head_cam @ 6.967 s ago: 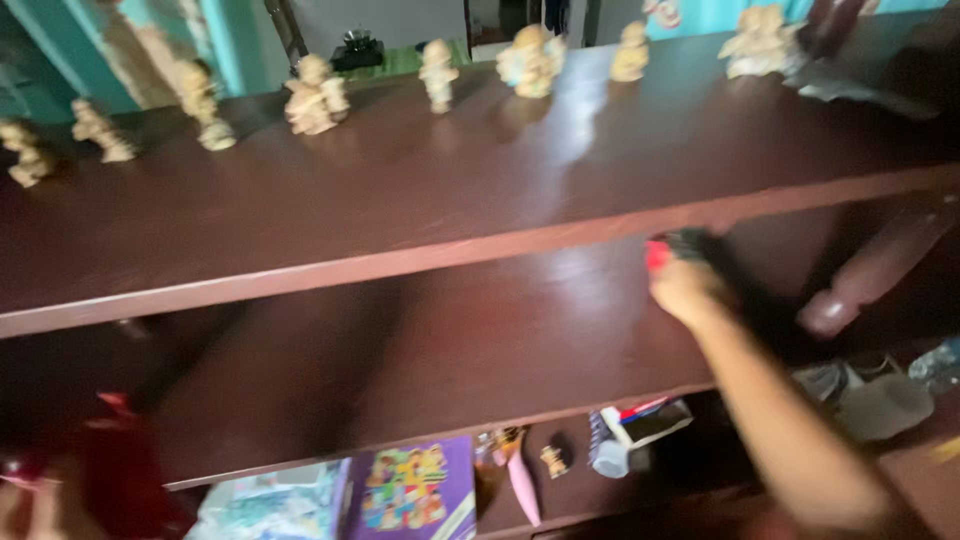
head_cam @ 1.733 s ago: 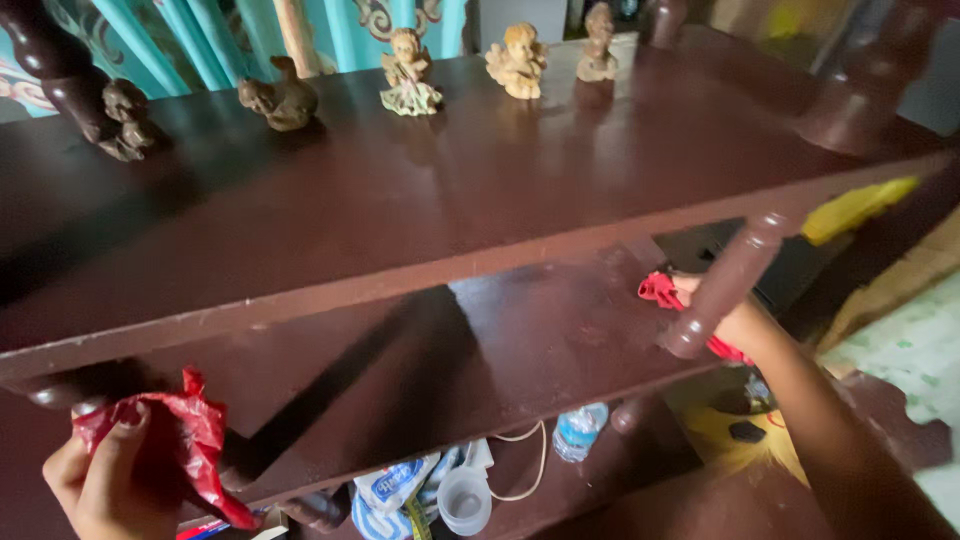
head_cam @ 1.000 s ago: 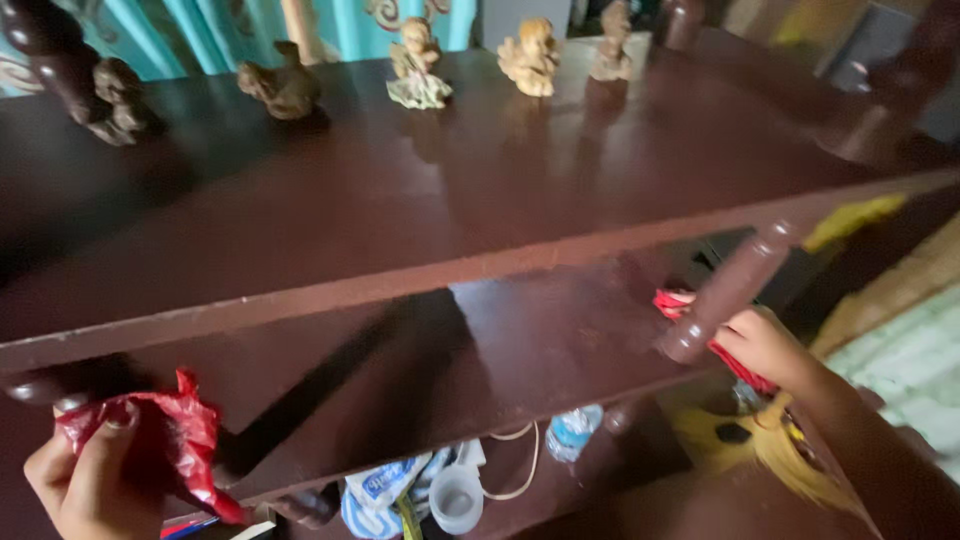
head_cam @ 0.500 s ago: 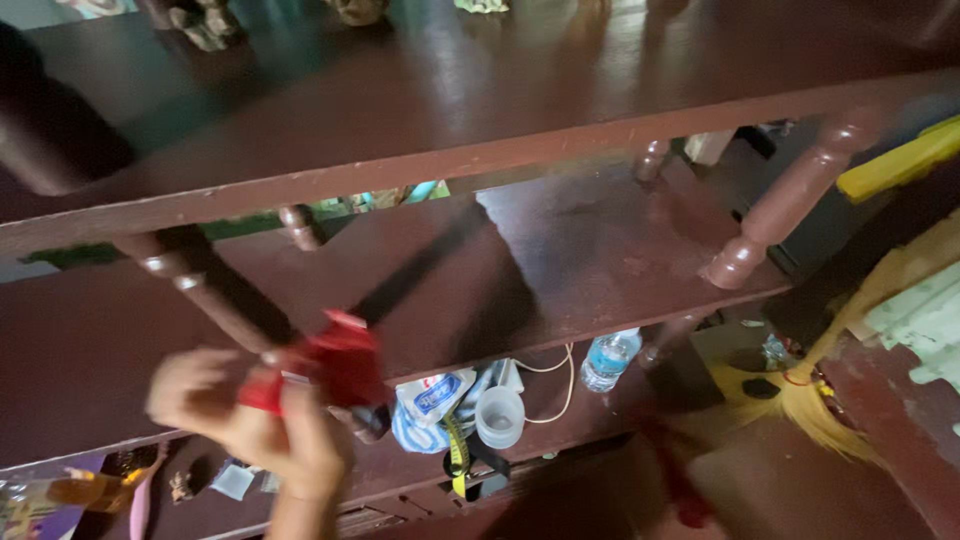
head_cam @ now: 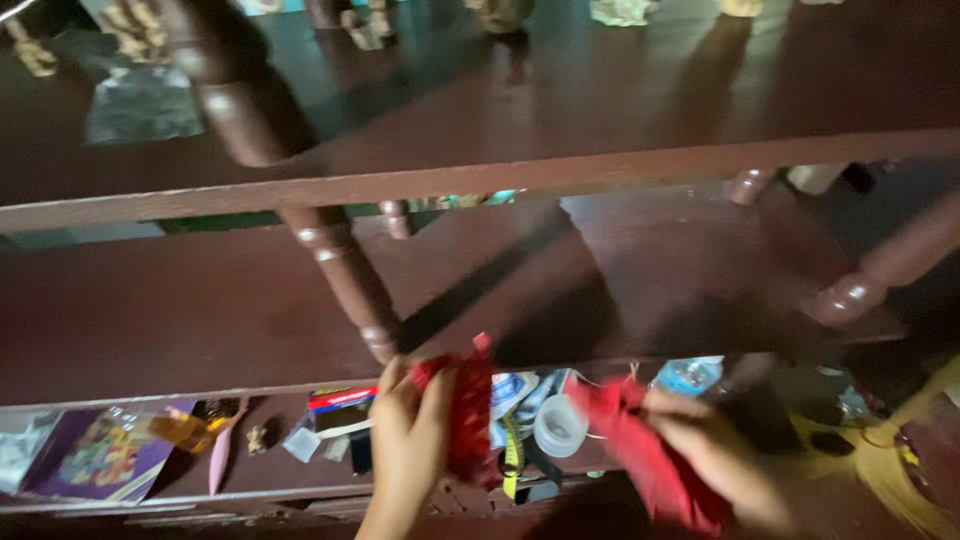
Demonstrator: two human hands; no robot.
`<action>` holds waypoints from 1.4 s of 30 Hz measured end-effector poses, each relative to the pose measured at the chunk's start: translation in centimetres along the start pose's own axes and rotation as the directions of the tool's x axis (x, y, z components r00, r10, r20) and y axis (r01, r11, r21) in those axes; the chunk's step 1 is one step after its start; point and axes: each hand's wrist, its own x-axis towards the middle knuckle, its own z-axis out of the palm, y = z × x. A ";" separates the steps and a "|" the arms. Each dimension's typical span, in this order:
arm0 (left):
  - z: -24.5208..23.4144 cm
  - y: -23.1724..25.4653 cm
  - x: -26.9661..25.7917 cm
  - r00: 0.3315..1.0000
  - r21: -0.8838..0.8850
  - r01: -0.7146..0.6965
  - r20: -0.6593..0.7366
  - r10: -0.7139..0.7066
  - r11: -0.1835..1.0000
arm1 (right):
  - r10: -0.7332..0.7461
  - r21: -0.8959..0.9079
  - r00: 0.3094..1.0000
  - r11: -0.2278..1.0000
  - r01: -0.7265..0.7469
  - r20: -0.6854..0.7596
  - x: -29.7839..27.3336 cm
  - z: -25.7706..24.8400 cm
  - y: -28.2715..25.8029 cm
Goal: The person organizes items on a shelf by wiping the surface with a red cloth, moving various small objects like figurines and toiletries, and sorting through a paper bag to place its contents like papers and small packages onto the shelf.
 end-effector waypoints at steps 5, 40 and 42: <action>5.6 1.5 4.4 0.982 0.145 -0.189 0.039 0.186 0.971 | -0.637 -0.537 0.722 0.722 0.436 -0.270 7.6 2.0 -7.3; -34.9 -6.9 -2.5 0.859 -0.647 -0.163 -0.464 -0.214 0.745 | -0.339 0.222 0.327 0.911 0.347 0.882 -2.4 51.9 -9.0; -38.4 -6.6 -3.6 0.871 -0.822 -0.149 -0.372 -0.320 0.550 | -0.421 0.124 0.257 0.691 0.712 0.870 -3.5 58.7 -8.0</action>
